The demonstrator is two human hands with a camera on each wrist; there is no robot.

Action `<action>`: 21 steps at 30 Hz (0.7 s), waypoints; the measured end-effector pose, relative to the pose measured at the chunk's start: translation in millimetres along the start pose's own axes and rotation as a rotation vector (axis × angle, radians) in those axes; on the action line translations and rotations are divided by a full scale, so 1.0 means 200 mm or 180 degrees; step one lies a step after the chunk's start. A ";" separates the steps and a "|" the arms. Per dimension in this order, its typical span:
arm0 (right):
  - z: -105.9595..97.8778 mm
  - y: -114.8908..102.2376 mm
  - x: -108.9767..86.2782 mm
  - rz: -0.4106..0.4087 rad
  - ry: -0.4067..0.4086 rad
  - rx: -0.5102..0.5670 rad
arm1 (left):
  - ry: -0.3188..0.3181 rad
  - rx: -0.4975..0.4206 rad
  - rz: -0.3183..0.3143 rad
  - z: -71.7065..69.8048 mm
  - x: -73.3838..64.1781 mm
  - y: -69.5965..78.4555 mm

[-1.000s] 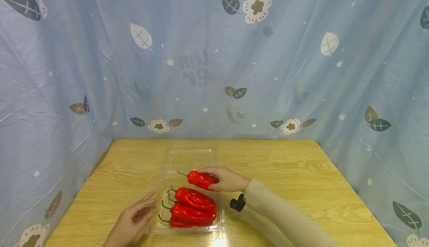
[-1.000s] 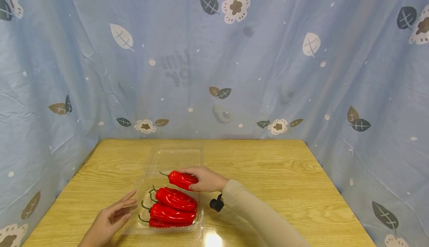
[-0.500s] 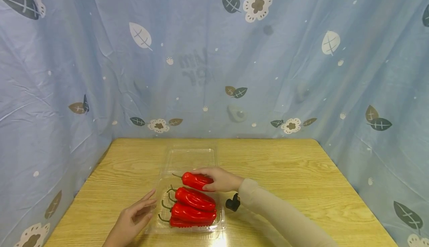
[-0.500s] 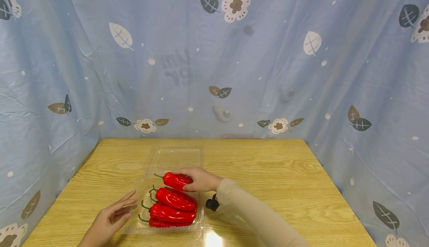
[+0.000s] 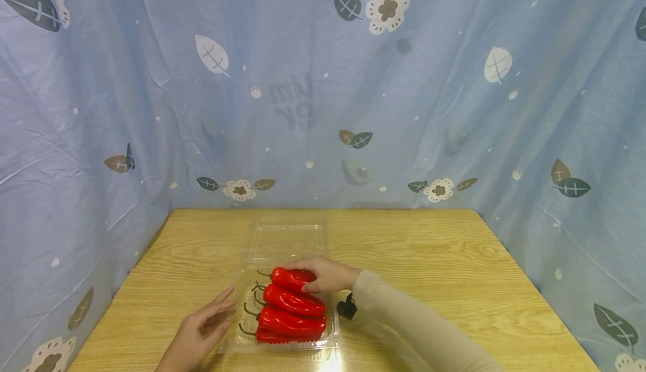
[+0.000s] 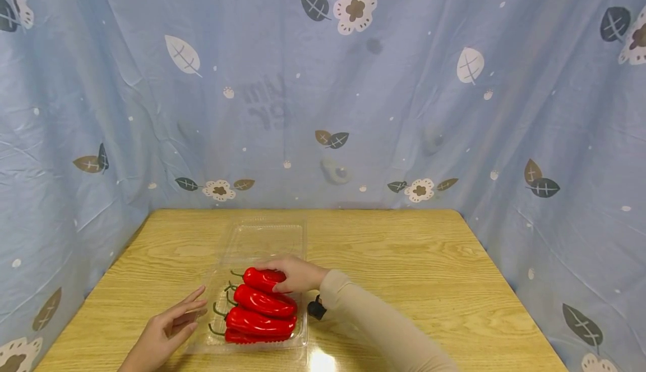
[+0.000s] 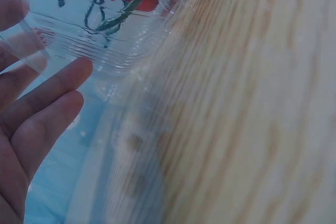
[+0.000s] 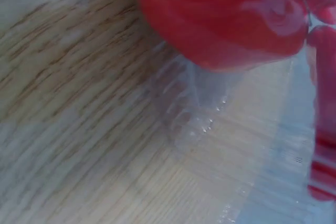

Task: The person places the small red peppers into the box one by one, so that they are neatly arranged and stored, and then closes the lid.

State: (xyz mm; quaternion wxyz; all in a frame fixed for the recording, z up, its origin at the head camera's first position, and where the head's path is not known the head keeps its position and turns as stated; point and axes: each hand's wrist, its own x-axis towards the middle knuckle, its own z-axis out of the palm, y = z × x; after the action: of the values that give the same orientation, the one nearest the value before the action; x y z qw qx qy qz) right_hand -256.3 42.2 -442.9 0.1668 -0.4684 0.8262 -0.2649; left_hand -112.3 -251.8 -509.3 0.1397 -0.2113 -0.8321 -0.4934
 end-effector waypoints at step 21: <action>0.04 0.01 -0.01 -0.0052 0.0174 0.0166 | 0.0038 -0.0001 0.0036 0.00 0.00 0.00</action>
State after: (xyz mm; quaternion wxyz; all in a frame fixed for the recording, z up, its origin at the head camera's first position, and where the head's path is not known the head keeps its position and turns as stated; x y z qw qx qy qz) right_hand -253.7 42.6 -450.5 0.1541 -0.4632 0.8194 -0.3004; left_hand -112.4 -251.4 -509.9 0.1474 -0.2131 -0.8300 -0.4940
